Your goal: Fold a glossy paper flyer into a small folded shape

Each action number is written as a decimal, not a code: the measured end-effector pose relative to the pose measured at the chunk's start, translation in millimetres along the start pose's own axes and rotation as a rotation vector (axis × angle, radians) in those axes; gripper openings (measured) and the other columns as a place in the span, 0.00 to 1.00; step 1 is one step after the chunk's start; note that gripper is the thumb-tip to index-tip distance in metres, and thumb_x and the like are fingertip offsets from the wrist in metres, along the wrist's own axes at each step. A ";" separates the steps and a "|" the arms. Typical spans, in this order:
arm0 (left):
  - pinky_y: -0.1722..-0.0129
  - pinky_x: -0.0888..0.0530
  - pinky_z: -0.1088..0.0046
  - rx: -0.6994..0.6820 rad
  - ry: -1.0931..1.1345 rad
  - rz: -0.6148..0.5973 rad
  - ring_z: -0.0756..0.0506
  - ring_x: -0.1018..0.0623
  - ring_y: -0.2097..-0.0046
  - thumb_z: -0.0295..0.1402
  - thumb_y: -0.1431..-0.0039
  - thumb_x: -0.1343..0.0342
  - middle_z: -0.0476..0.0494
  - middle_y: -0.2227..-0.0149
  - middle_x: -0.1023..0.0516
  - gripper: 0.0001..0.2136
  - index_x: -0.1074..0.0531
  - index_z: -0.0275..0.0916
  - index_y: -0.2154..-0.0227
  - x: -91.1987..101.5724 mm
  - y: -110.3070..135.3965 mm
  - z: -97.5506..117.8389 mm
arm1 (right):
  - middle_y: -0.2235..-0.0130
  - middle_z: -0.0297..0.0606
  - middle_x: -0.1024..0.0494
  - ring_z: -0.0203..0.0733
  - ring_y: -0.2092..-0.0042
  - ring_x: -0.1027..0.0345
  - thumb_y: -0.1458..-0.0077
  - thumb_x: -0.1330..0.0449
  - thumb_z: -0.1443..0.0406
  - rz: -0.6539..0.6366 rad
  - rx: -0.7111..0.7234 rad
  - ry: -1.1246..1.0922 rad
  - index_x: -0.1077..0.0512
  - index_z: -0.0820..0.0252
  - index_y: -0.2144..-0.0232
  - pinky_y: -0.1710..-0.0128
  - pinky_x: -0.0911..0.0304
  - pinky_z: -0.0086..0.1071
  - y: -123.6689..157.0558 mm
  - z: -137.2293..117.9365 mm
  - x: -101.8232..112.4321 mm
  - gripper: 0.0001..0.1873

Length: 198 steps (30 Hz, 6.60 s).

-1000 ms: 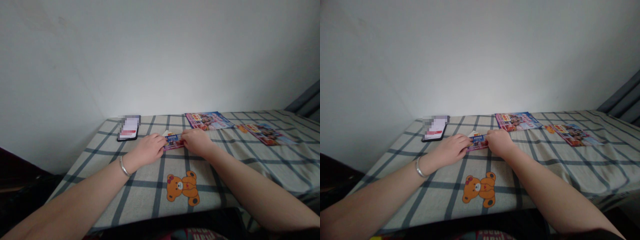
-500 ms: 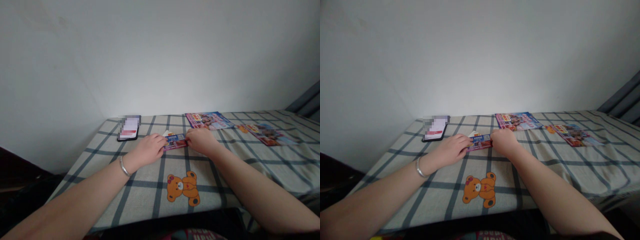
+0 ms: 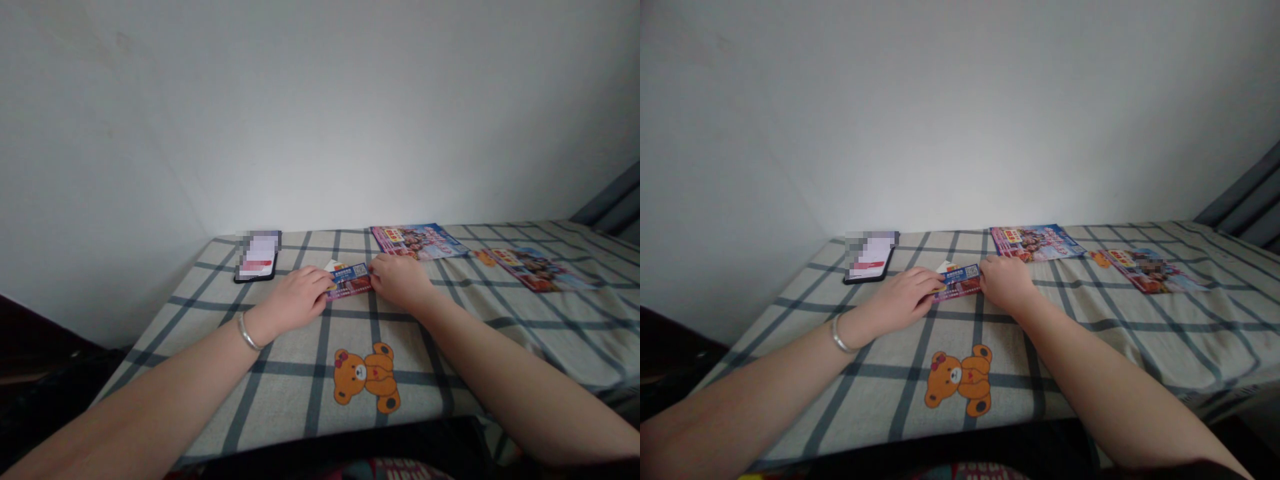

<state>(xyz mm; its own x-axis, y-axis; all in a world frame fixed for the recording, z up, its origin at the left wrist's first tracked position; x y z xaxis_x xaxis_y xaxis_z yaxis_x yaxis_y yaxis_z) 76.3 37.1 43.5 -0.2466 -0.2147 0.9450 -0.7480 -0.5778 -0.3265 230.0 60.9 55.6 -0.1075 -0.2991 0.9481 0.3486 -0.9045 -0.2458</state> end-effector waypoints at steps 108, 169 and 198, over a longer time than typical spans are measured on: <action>0.58 0.29 0.63 -0.013 -0.068 0.049 0.43 0.25 0.60 0.27 0.39 0.48 0.44 0.63 0.22 0.08 0.25 0.39 0.60 0.7 -0.4 -10.0 | 0.58 0.39 0.21 0.44 0.54 0.30 0.50 0.39 0.75 0.224 0.472 -0.511 0.23 0.58 0.61 0.52 0.35 0.38 -1.7 -19.6 -4.5 0.14; 0.48 0.32 0.59 -0.085 -0.023 0.068 0.43 0.26 0.55 0.33 0.41 0.44 0.45 0.60 0.22 0.06 0.24 0.39 0.63 7.2 0.4 2.4 | 0.65 0.37 0.22 0.40 0.61 0.32 0.41 0.43 0.65 0.125 0.551 -0.413 0.24 0.59 0.68 0.59 0.41 0.33 11.0 -44.5 7.9 0.08; 0.56 0.30 0.63 0.011 -0.063 0.060 0.43 0.26 0.61 0.35 0.35 0.45 0.45 0.66 0.22 0.09 0.23 0.37 0.65 2.8 -1.8 -7.2 | 0.67 0.35 0.22 0.37 0.66 0.32 0.43 0.41 0.65 0.094 0.278 -0.507 0.26 0.59 0.65 0.68 0.44 0.29 1.8 -29.6 0.7 0.05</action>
<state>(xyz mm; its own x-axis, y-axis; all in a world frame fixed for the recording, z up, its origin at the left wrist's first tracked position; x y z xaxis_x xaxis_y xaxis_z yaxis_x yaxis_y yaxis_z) 72.5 43.3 46.8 -0.2516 -0.2980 0.9208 -0.7260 -0.5711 -0.3831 203.0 50.0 49.8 0.3706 -0.1295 0.9197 0.5734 -0.7471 -0.3362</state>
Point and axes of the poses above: each hand's wrist, its own y-axis away from the middle knuckle, its own x-axis out of the back of the hand, z = x × y, the point moved 8 cm from there along -y, towards the middle knuckle
